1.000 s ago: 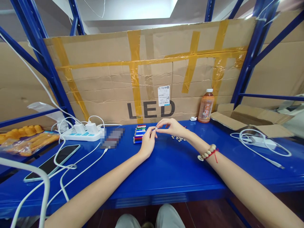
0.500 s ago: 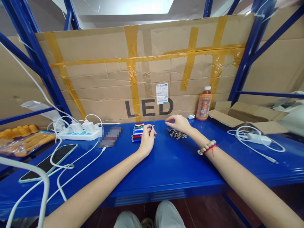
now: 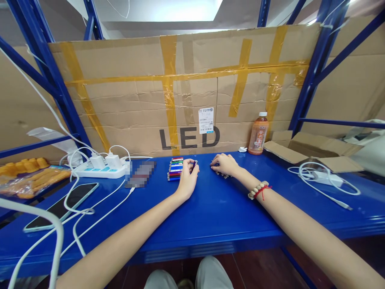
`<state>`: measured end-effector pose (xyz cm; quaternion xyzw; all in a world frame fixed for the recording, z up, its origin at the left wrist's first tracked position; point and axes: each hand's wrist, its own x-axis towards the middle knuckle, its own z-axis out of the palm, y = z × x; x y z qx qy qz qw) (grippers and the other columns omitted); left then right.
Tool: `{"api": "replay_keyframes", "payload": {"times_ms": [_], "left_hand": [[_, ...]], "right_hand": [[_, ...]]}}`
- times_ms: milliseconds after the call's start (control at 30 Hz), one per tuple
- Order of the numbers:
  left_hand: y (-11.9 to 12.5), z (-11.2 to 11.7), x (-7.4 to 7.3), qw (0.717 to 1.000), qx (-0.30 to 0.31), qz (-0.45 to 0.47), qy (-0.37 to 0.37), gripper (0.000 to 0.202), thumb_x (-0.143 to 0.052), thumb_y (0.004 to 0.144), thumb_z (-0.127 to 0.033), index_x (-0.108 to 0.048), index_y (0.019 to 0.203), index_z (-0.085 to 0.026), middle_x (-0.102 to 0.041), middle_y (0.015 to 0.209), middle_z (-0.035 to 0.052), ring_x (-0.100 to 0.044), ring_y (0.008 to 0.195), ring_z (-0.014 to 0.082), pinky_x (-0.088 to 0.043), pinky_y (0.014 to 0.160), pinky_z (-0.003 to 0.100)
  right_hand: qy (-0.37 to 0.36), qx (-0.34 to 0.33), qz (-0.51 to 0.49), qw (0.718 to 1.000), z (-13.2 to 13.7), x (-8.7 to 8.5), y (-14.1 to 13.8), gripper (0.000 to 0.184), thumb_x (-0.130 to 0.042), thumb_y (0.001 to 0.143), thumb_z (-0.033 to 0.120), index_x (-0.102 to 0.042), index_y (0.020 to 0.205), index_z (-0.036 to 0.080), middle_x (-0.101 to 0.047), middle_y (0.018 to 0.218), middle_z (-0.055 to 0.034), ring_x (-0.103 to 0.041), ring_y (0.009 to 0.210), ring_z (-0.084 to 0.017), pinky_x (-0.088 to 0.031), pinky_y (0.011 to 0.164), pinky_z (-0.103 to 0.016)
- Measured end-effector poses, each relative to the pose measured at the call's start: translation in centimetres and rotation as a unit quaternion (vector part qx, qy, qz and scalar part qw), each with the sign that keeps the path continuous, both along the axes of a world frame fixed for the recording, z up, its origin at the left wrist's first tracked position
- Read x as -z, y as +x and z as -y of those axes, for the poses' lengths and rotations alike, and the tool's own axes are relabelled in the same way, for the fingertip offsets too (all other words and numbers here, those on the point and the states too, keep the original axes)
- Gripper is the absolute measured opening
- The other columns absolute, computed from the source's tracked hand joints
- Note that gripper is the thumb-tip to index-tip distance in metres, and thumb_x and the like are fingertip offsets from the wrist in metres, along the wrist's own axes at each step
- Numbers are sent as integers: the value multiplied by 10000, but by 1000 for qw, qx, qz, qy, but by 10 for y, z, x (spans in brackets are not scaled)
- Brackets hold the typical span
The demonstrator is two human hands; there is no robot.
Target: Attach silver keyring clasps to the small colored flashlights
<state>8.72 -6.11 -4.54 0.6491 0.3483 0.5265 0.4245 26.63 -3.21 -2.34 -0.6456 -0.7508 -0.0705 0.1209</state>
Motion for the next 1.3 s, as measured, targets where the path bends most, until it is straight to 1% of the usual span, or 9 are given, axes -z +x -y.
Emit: {"api": "replay_keyframes", "payload": {"times_ms": [233,367,433,533,600,667,867,1167,1300], "left_hand": [[-1,-1,0,1000,-2,0,11,65,-400,796,-184,-387,859,-178,-474,739,-10,-438,607,73,-333,522,166],[-3,0,-2,1000,10,-16,23,71,-378,765,-162,-444,789,-169,-458,703,-7,-420,594,84,-320,518,177],[-3,0,-3,999,12,-27,40,77,-379,728,-135,-452,724,-160,-452,701,-2,-408,603,90,-313,533,184],[-3,-1,-4,997,2,-35,72,83,-380,683,-106,-442,647,-149,-459,707,7,-408,658,107,-312,590,197],[-3,-1,-3,996,-5,-29,80,86,-384,672,-98,-442,630,-147,-465,703,9,-413,686,116,-311,621,205],[-2,-2,-3,997,-6,-20,78,93,-390,684,-101,-448,628,-146,-467,695,8,-416,688,118,-315,639,211],[-1,-3,-1,998,-14,-8,63,91,-401,757,-159,-459,687,-150,-475,692,0,-405,653,107,-323,615,212],[-1,-3,1,997,-20,-23,76,104,-391,748,-116,-487,719,-146,-541,791,12,-468,761,116,-351,702,208],[-1,-5,3,999,-24,-21,38,108,-394,754,-115,-497,745,-147,-488,705,-6,-414,618,85,-323,571,186]], "right_hand": [[24,-23,-17,999,-6,4,2,95,-597,766,233,-688,774,206,-586,963,-21,-479,946,-181,-315,846,-303],[78,-43,-83,993,-3,-1,-4,143,-553,806,262,-680,848,211,-578,1002,-19,-495,954,-160,-356,834,-284],[120,-100,-189,969,0,-7,-10,149,-572,789,275,-681,850,192,-585,978,-26,-522,916,-136,-394,811,-248],[150,-225,-338,901,6,-17,-22,176,-627,729,312,-683,793,158,-594,923,-42,-553,858,-127,-434,797,-231],[143,-281,-383,868,13,-22,-30,208,-641,703,349,-683,769,157,-594,908,-47,-564,826,-129,-451,783,-239],[134,-309,-393,856,19,-25,-37,198,-656,683,348,-682,737,159,-594,887,-43,-566,802,-123,-456,779,-243],[112,-355,-361,855,28,-25,-45,156,-668,680,301,-676,713,149,-587,877,-44,-554,804,-112,-449,776,-241],[111,-388,-295,866,27,-25,-42,147,-641,718,287,-682,758,152,-577,889,-49,-544,830,-111,-432,790,-235],[103,-346,-301,883,25,-27,-39,201,-602,756,306,-670,862,148,-595,896,-41,-552,813,-109,-429,727,-214]]}}
